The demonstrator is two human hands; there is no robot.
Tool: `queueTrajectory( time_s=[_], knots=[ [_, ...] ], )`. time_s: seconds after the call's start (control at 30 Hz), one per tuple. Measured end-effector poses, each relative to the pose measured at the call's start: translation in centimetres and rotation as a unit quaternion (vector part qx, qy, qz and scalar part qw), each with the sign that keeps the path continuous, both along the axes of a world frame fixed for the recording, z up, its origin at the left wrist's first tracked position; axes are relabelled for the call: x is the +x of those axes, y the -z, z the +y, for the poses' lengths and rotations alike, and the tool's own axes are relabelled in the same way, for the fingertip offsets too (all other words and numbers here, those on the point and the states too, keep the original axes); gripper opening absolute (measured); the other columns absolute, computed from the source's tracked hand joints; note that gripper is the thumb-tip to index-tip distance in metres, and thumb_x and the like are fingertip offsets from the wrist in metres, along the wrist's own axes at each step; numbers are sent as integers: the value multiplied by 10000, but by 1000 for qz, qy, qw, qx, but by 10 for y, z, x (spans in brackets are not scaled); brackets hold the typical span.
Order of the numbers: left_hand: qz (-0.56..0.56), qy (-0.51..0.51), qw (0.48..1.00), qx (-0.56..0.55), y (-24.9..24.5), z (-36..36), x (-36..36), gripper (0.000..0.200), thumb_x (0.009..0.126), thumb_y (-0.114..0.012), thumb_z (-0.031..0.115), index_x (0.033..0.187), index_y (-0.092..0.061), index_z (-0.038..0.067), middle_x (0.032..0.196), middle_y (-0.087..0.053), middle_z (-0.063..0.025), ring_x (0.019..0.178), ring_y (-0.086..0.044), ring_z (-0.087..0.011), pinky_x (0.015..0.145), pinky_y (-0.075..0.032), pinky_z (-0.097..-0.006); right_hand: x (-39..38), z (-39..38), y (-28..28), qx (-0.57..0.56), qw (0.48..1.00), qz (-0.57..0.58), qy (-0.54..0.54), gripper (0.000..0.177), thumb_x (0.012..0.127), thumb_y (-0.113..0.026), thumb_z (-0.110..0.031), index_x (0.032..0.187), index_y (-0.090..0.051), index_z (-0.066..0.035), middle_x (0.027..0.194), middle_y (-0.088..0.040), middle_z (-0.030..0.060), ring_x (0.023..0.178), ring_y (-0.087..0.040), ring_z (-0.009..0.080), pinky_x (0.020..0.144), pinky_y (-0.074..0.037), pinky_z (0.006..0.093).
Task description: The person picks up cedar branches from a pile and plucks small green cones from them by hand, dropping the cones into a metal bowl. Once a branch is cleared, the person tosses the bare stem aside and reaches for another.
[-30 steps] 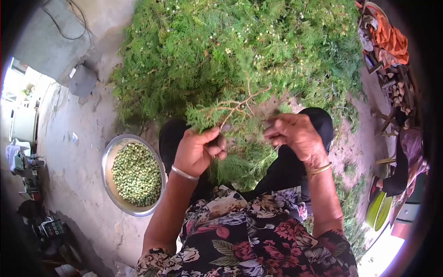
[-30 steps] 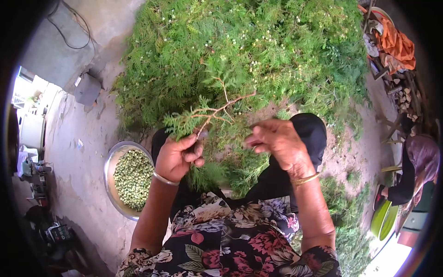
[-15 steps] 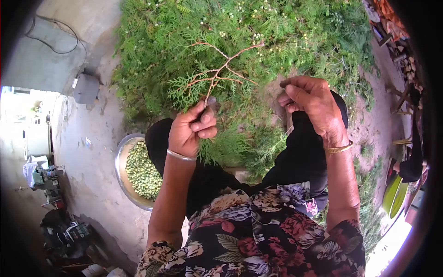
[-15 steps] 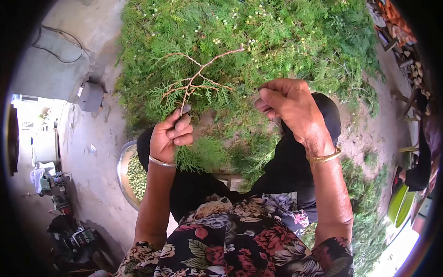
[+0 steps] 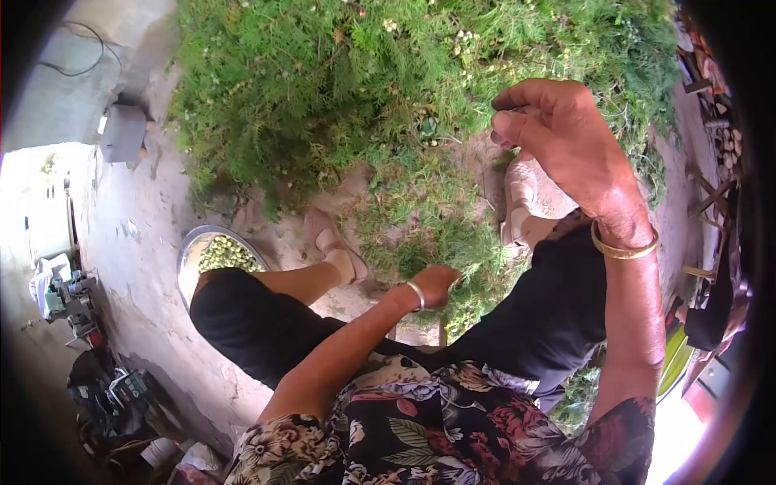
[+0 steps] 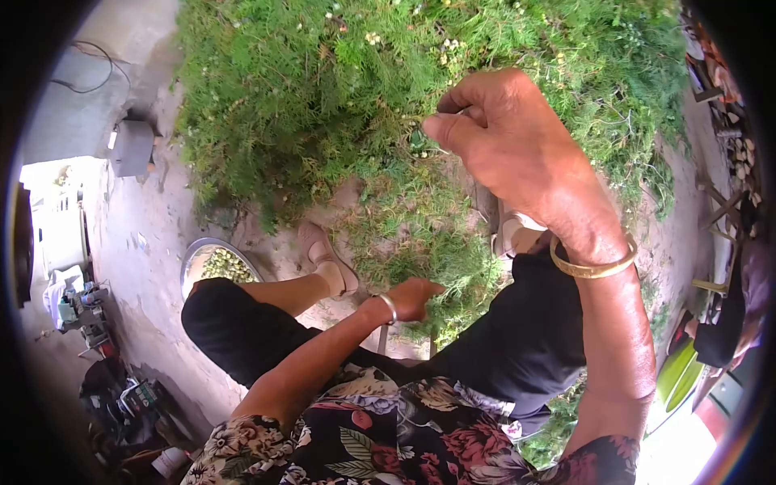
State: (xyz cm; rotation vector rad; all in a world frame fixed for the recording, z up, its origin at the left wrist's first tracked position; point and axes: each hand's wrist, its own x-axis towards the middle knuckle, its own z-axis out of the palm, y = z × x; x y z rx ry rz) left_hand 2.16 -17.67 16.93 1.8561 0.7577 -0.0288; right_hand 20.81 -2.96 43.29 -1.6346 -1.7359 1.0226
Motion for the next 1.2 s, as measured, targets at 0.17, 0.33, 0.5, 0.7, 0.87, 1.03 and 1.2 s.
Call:
queueTrajectory(
  time_s=[0.17, 0.33, 0.5, 0.7, 0.87, 1.03, 1.2],
  knots=[
    [143, -302, 940, 66, 71, 65, -19, 339, 702, -607, 93, 1036, -627, 36, 958, -648, -207, 793, -627, -337, 742, -510, -402, -6, 10, 13, -126, 991, -4, 35, 308, 814, -608, -117, 1023, -591, 109, 796, -661, 127, 717, -613, 141, 633, -481, 254],
    [211, -483, 848, 57, 143, 125, -90, 219, 705, -600, 68, 914, -665, 62, 820, -632, -233, 738, -616, -399, 650, -484, -450, -16, 6, 11, -171, 981, 81, 46, 348, 799, -605, -118, 1054, -569, 117, 808, -662, 148, 743, -637, 164, 652, -491, 254],
    [296, -481, 824, 50, 165, 152, -90, 280, 737, -633, 99, 1016, -643, 82, 878, -646, -216, 807, -622, -395, 690, -498, -449, -20, 4, 16, -152, 966, 142, 151, 455, 786, -685, -234, 1070, -564, 101, 822, -663, 134, 782, -652, 170, 641, -468, 218],
    [325, -428, 837, 107, 161, 165, -80, 191, 783, -615, 88, 972, -626, 66, 881, -657, -207, 820, -644, -366, 688, -513, -448, -16, 0, 30, -91, 980, 117, 131, 624, 717, -774, -380, 1068, -568, 92, 834, -666, 124, 757, -652, 161, 612, -446, 209],
    [5, -619, 671, -407, 145, 150, -85, 91, 781, -564, 8, 869, -586, -4, 847, -633, -171, 794, -631, -289, 692, -529, -435, -14, 11, 17, -178, 966, 111, 148, 496, 784, -691, -291, 1072, -566, 93, 834, -668, 143, 752, -650, 167, 628, -461, 213],
    [-234, -620, 585, -467, 115, 107, -60, 89, 789, -562, -19, 875, -567, -43, 825, -614, -187, 670, -620, -294, 557, -545, -435, -17, 10, 17, -182, 969, 124, 111, 429, 804, -643, -210, 1076, -553, 110, 822, -664, 180, 770, -647, 179, 652, -489, 242],
    [-283, -578, 564, -517, 96, 97, -44, 134, 797, -668, 73, 850, -590, -22, 825, -623, -178, 686, -621, -267, 561, -541, -409, -12, 12, 23, -152, 977, 144, 46, 321, 849, -623, -113, 1066, -557, 114, 833, -660, 141, 782, -635, 165, 683, -499, 252]
  ],
)
